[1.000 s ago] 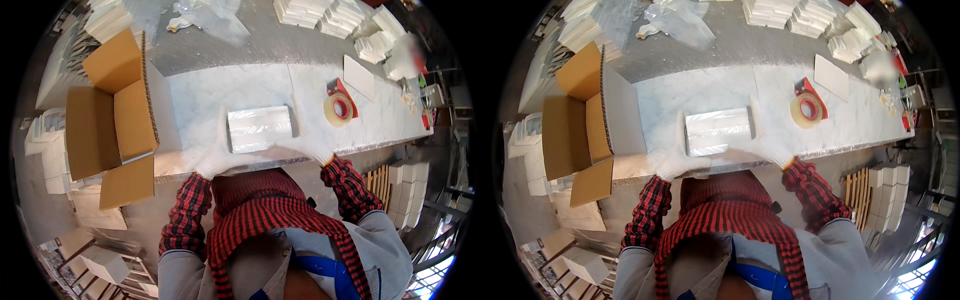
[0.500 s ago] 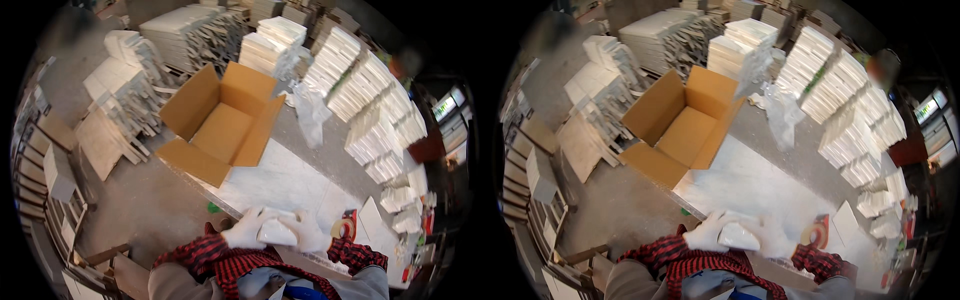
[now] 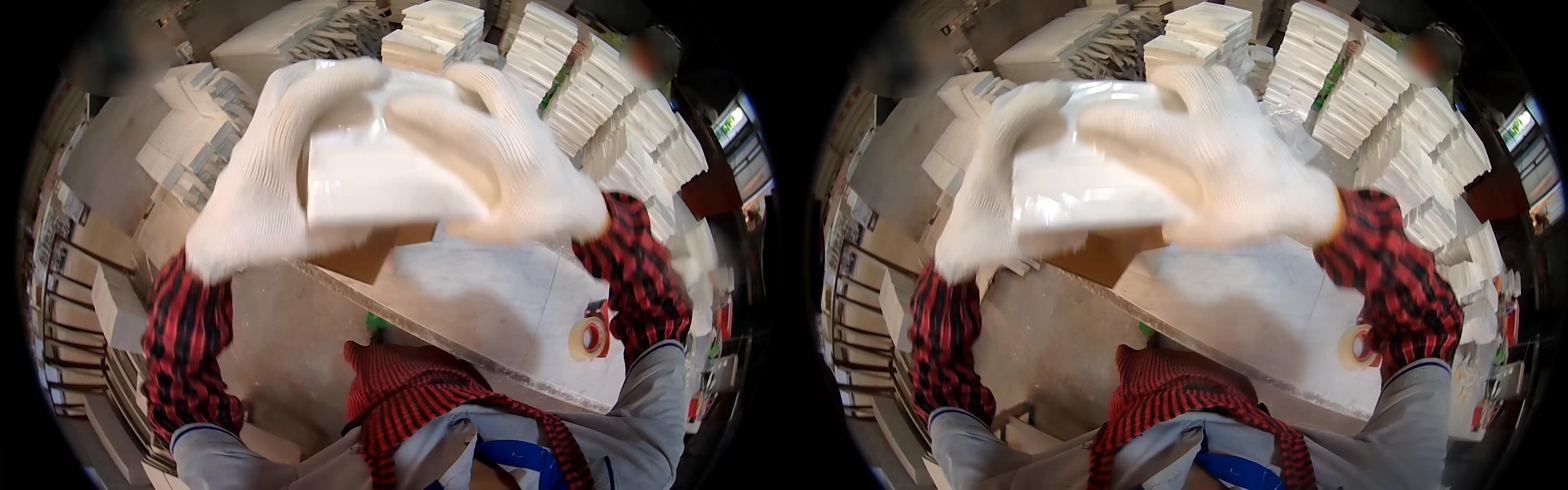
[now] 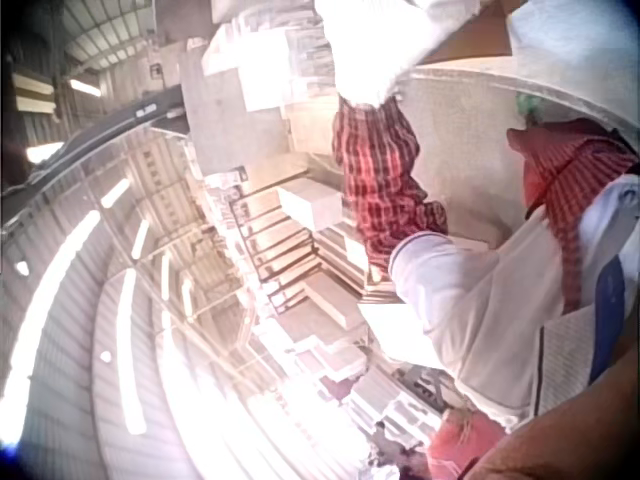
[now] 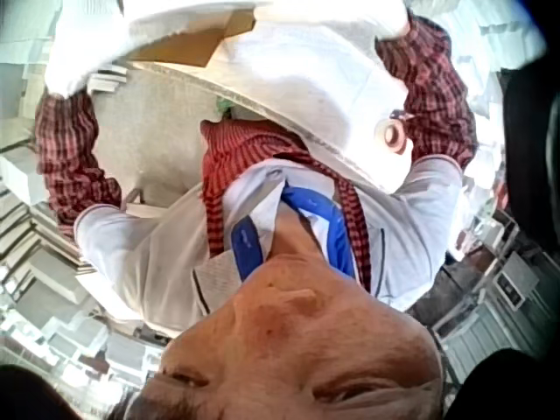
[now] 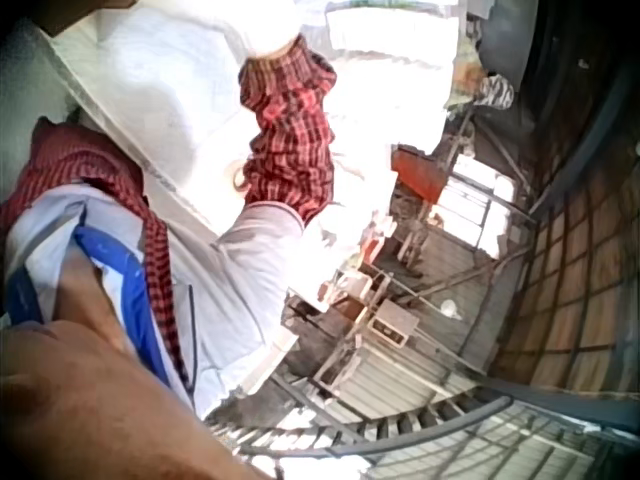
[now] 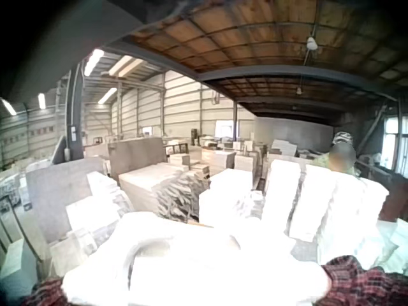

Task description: The person wraps white rectangular items in clear plastic bags and places them into a cardboard box. They repeatedly pick items from a stack, seal them in bags, and stack the wrapped items inside the box.

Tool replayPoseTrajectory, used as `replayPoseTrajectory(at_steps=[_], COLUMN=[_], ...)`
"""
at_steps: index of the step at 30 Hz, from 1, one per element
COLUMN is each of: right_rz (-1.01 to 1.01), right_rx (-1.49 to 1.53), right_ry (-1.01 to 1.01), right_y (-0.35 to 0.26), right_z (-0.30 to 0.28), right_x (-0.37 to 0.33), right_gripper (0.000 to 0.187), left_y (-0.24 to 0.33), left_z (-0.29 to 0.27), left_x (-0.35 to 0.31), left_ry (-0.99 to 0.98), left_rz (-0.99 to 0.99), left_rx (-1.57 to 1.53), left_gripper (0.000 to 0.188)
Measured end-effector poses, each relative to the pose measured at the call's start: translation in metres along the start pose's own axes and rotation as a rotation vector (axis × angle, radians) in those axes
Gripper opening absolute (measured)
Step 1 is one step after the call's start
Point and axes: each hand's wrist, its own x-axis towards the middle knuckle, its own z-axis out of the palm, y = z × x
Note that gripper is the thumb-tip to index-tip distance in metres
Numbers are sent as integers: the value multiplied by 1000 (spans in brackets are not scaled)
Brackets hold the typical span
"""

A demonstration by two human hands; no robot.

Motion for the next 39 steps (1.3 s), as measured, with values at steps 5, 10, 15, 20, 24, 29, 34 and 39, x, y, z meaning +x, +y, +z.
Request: replayPoseTrajectory(at_steps=[5, 10, 15, 20, 24, 29, 34, 39], right_rz=[98, 353, 448, 585, 634, 636, 566, 538], right_rx=[57, 16, -3, 40, 34, 6, -75, -100], right_ry=[-88, -301, -447, -631, -733, -825, -836, -874], right_y=[53, 72, 82, 79, 81, 86, 90, 84], right_z=[59, 102, 118, 127, 128, 133, 142, 156], right_x=[46, 56, 59, 65, 76, 83, 80, 75], right_gripper=[106, 106, 106, 107, 106, 106, 100, 91], left_y=[-114, -188, -215, -235, -251, -249, -256, -249], left_z=[-7, 16, 29, 49, 65, 70, 81, 84], left_x=[27, 30, 42, 40, 35, 31, 26, 28], left_ry=[-186, -386, -605, -688, -626, -625, -565, -620], left_rz=[22, -116, -212, -161, -46, -49, 33, 89], left_rx=[-29, -234, -210, -155, -62, 80, 132, 218], left_gripper=[116, 116, 115, 114, 114, 117, 115, 101])
